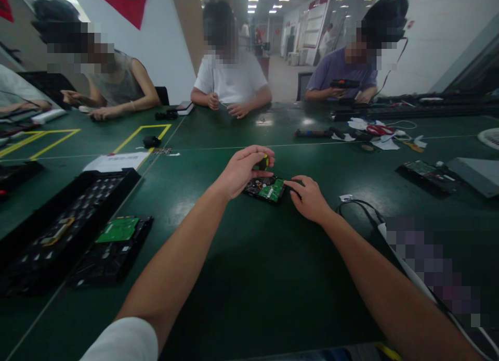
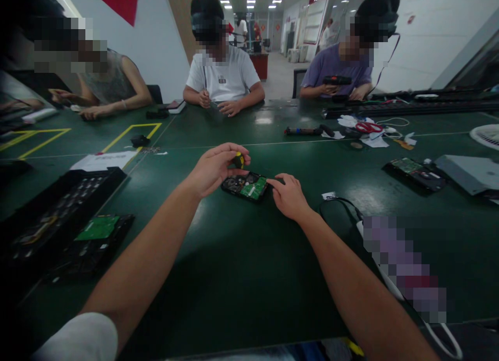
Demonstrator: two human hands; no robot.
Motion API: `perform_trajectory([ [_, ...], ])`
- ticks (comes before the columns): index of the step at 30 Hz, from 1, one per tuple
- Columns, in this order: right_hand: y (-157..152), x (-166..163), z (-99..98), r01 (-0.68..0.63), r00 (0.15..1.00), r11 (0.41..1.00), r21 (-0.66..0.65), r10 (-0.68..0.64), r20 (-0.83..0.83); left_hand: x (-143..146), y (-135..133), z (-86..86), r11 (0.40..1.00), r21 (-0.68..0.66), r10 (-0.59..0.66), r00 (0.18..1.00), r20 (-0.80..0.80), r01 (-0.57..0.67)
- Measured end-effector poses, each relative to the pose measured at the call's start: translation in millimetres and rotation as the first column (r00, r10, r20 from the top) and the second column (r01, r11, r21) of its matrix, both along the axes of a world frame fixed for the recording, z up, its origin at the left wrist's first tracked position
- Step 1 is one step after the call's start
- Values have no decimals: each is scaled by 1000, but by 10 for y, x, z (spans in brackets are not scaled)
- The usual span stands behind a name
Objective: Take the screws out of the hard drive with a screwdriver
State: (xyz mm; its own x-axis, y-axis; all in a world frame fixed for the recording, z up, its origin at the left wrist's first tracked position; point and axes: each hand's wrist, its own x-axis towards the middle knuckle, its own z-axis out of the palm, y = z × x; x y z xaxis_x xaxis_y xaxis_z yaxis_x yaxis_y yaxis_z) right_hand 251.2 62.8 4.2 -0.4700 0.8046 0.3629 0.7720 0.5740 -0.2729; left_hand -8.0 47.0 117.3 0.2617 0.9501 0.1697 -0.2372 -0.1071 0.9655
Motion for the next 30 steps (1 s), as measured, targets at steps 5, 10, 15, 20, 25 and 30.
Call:
perform_trajectory([
  [5, -20, -8, 22, 4, 1000, 1000, -22, -4, 12, 25, -19, -16, 998, 57, 41, 994, -102, -36],
  [10, -13, -6, 12, 4, 1000, 1000, -18, -4, 18, 19, -1, -47, 994, 85, 77, 981, -179, -63],
  [15, -15, -1, 14, -2, 1000, 1000, -15, 2, 17, 5, 16, -49, 994, 93, 74, 984, -160, -60],
  [20, -19, -15, 22, 10, 1000, 1000, 1, -10, 14, 31, -9, -27, 1000, -26, 8, 999, -36, -9],
  [25, -8, -1, 8, 7, 1000, 1000, -1, -7, 29, 47, -5, -12, 994, -84, 77, 997, 3, -76],
  [30, -2, 9, -14, 4, 1000, 1000, 2, -4, 27, 26, -1, 30, 988, 24, 157, 979, -130, -155],
])
